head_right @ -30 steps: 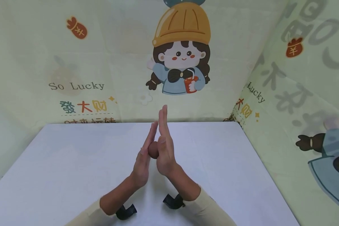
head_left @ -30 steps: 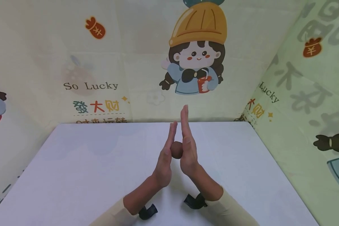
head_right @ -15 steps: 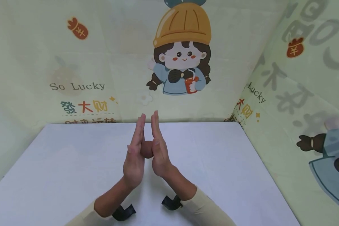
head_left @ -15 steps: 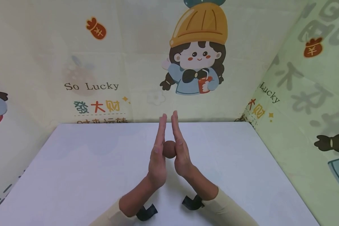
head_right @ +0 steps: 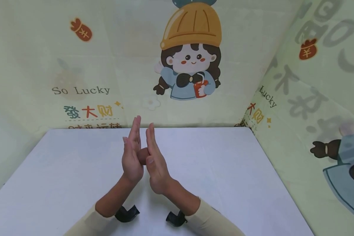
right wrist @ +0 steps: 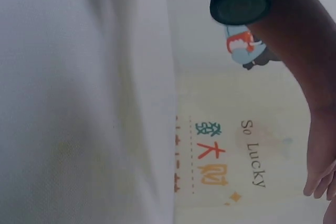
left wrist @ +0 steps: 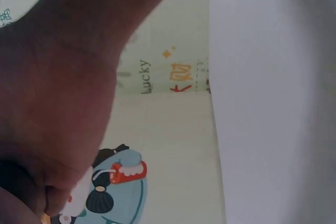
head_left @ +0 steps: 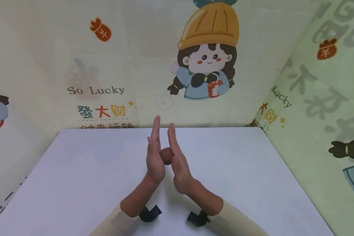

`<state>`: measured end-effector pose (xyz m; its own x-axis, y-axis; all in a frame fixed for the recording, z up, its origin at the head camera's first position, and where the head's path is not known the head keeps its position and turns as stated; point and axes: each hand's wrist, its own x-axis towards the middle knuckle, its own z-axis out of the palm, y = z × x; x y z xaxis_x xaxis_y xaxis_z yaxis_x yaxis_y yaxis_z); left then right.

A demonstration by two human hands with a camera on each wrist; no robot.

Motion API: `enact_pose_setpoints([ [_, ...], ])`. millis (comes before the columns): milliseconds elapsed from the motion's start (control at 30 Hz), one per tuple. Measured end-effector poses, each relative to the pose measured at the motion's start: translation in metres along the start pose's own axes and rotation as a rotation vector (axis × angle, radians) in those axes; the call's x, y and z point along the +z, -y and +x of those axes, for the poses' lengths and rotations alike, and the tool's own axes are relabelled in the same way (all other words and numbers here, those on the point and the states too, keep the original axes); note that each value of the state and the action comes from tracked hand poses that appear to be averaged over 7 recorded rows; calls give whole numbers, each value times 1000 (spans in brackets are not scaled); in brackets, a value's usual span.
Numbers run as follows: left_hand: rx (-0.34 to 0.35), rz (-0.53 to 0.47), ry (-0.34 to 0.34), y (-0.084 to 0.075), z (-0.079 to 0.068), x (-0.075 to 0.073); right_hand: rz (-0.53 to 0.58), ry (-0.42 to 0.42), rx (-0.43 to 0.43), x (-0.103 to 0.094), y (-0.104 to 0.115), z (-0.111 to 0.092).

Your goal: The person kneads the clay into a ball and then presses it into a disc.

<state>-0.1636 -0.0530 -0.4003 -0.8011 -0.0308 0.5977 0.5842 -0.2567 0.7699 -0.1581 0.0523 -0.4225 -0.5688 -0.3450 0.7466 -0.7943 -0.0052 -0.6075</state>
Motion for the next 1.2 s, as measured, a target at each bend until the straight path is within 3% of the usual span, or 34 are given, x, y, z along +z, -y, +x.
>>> enact_pose_setpoints([
  [233, -59, -3, 11, 14, 3, -5, -33, -1, -42, 1, 6, 0],
  [467, -55, 28, 91, 24, -2, -2, -43, -23, -68, -5, 14, 3],
  [600, -55, -2, 140, 29, -7, 2, -41, -40, -63, -10, 17, 6],
  [733, -66, -12, 187, 30, -14, 7, -51, -56, -55, -14, 20, 9],
  [1067, -17, 45, 282, 24, -27, 18, -42, -101, -10, -29, 20, 15],
  [1200, 6, 50, 281, 19, -29, 21, -19, -112, -1, -33, 16, 16],
])
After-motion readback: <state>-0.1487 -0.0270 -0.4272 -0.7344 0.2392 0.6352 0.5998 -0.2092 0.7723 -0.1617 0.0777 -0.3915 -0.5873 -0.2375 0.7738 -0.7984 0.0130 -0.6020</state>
